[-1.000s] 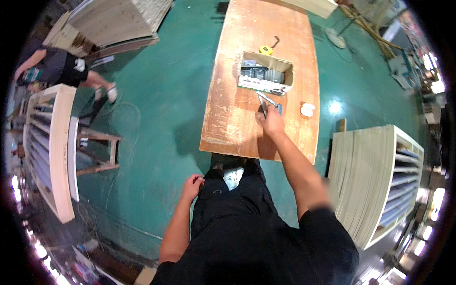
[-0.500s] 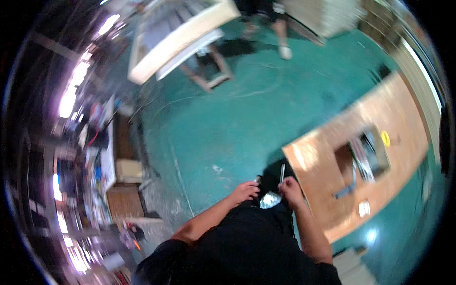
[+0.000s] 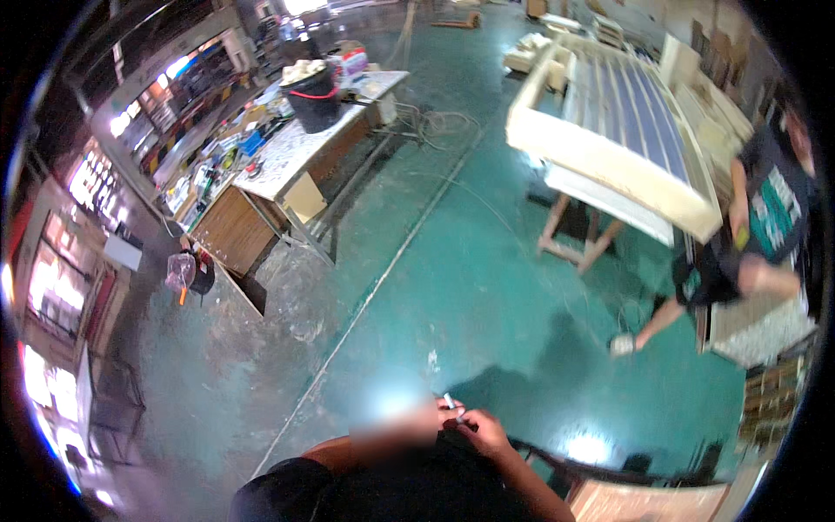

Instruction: The person uses a pneumatic nail gun to attach wooden slats to a large, curved wooden frame structure. They repeatedly position the slats and drive nails into the joints to secure them. The person also handles the tool's air hose and moves around the workshop to access different sections of the frame.

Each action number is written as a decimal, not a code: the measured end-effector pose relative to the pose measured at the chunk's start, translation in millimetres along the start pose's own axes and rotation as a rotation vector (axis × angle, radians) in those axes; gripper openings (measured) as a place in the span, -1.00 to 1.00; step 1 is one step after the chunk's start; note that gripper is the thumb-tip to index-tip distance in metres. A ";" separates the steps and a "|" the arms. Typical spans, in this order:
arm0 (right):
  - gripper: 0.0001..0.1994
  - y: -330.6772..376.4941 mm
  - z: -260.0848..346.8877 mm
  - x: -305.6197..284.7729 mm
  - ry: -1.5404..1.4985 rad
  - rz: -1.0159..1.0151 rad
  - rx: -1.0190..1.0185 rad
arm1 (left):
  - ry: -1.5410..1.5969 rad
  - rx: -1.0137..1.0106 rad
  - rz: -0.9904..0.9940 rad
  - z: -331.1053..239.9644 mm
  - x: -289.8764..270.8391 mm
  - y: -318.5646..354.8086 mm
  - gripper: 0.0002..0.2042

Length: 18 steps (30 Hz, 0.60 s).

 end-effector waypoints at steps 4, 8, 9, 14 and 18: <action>-0.70 -116.9 -71.4 -17.2 -0.025 -0.050 0.211 | 0.147 -0.008 -0.154 -104.2 -120.7 -30.0 -0.73; -0.70 -171.2 -249.0 -38.8 0.425 0.213 0.320 | 0.467 0.489 0.197 -232.1 -227.3 -58.0 -0.71; -0.77 -182.9 -265.9 -43.8 0.789 0.450 0.091 | 0.154 0.633 0.040 -268.8 -243.0 -50.0 -0.75; -0.77 -265.1 -363.7 -94.1 0.621 0.685 0.663 | -0.044 0.675 -0.479 -372.5 -386.7 -100.6 -0.84; -0.78 -464.6 -300.9 -129.0 0.534 0.572 0.736 | -0.051 0.633 -0.563 -492.4 -423.9 -97.7 -0.82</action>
Point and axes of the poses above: each hand's wrist, its own y-axis away from the middle knuckle, its own x-axis out of the palm, z = x × y, the point moved 4 cm from there along -y, towards the middle knuckle, and after that the axes turned 6 degrees about -x, right-handed, at the moved point
